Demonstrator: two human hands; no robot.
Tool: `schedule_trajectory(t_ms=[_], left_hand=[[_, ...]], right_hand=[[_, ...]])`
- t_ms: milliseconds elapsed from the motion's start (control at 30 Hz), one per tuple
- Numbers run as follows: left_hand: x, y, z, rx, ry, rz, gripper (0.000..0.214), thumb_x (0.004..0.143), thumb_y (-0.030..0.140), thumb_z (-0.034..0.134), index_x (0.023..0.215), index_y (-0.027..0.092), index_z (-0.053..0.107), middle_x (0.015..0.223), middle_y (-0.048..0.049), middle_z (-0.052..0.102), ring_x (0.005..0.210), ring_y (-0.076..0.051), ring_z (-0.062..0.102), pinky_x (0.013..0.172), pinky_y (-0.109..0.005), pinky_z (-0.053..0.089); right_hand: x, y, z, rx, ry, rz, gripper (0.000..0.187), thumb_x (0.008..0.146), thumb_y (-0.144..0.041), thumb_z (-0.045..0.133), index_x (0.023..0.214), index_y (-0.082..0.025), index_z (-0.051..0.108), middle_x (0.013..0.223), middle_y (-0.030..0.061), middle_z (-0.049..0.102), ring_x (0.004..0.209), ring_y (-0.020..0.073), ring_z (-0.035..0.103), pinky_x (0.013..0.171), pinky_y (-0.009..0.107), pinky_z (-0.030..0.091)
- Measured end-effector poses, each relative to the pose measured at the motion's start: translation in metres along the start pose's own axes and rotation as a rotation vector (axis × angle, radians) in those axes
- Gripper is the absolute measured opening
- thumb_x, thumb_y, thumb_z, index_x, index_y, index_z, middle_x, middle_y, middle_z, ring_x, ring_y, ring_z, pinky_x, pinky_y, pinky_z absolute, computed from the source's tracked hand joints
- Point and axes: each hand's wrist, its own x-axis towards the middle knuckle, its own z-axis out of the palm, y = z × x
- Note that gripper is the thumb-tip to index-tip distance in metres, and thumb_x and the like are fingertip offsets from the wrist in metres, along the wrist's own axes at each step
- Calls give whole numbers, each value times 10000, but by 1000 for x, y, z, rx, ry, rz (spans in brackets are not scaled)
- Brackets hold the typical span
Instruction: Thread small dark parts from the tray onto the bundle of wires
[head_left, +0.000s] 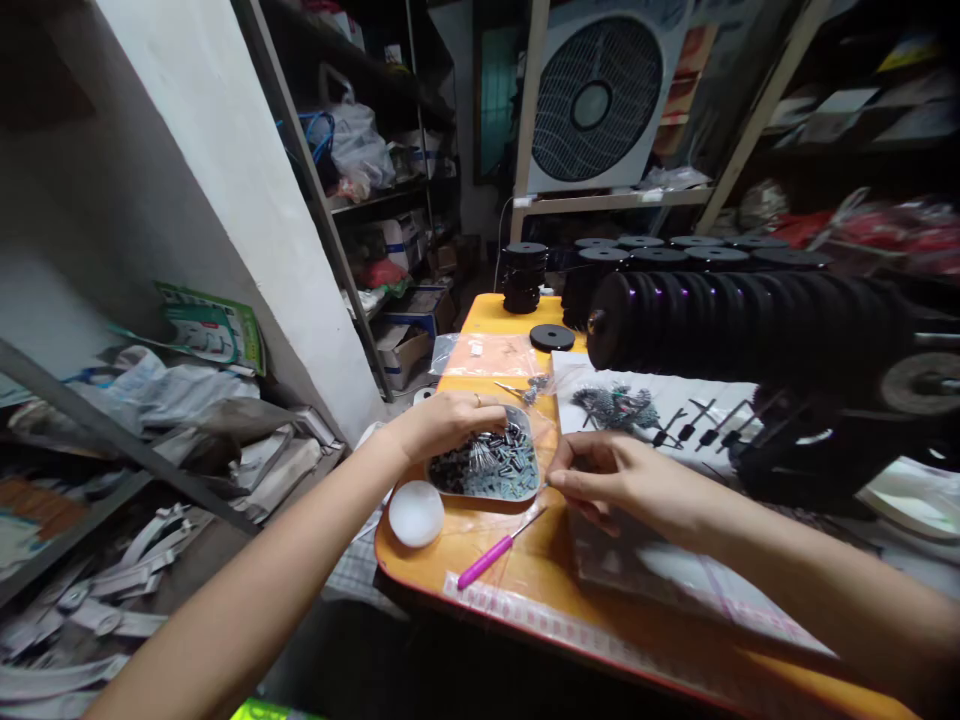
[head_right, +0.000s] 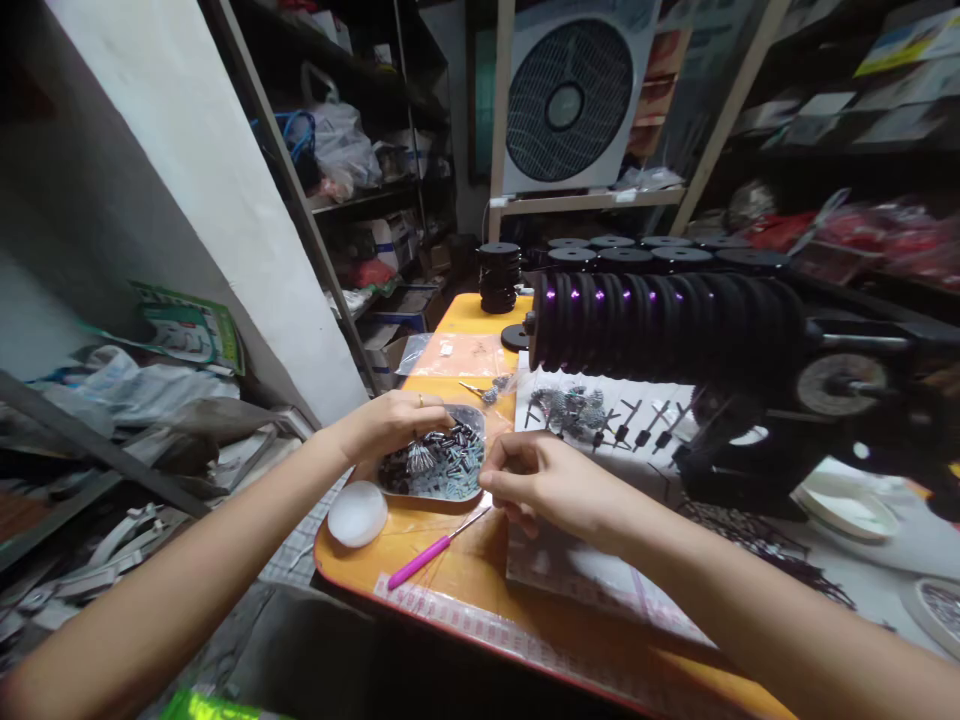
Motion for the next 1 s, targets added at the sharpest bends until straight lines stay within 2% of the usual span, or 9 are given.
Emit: schedule_trajectory(t_ms=[100,200,300,400,567,667,800,900,1000], left_hand=[[3,-9,3,11,-20,-16,113,930,217,565,949,176,668,863,-37,674,743,-160,625,690,-307,505],[4,-18,7,1,-28,-44,170,947,294,569,1002,154,647,935,-42,677,788,-172,650,715,-362,552],[4,-21,10,-40,-8,-60,172,945,238,560,1060,176,670,1015,-64,675,839,-179,653,763,-368,547],[1,-14,5,-92,89,-102,228,912,159,560,1068,211,718,1012,-74,659,868,-181,646,797,-339,516],[-8,14,-9,-194,313,-256,149,876,221,623,937,181,752,892,-78,673,827,-195,631,769,-325,487],[-11,27,-9,-287,333,-377,122,833,237,678,902,177,758,865,-71,716,801,-203,646,744,-319,486],[-13,34,-5,-432,346,-515,135,793,232,705,902,178,763,852,-56,738,794,-207,647,718,-304,474],[-13,42,-7,-537,455,-609,128,774,232,715,883,171,744,757,-21,673,691,-165,574,631,-267,424],[-13,62,-7,-706,557,-670,100,772,238,701,826,160,669,656,31,535,549,-103,440,526,-233,347]], right_hand=[[-10,5,-7,74,2,35,358,749,-469,720,684,-177,522,525,-49,492,461,78,440,415,188,370],[-15,8,-8,129,31,42,404,733,-524,736,730,-168,545,581,-31,517,488,79,467,418,187,383],[-12,11,-6,142,44,24,433,741,-556,723,818,-153,586,703,17,593,566,97,545,470,202,442],[-2,14,-3,88,39,-15,400,775,-535,690,840,-150,598,750,42,645,604,118,603,554,246,507],[25,14,1,-152,111,-138,156,852,-317,644,815,-170,607,654,-11,625,572,129,630,579,268,530],[40,9,4,-362,171,-217,118,911,-262,618,863,-155,636,740,-4,656,642,127,643,627,280,544],[52,7,8,-654,190,-315,162,948,-306,606,964,-151,653,965,33,679,834,156,657,767,349,557],[54,11,9,-792,185,-384,181,951,-315,601,1016,-153,646,1013,43,673,856,165,658,778,360,556],[50,13,10,-840,207,-453,118,938,-255,614,941,-141,646,936,31,666,827,162,646,767,355,542]])
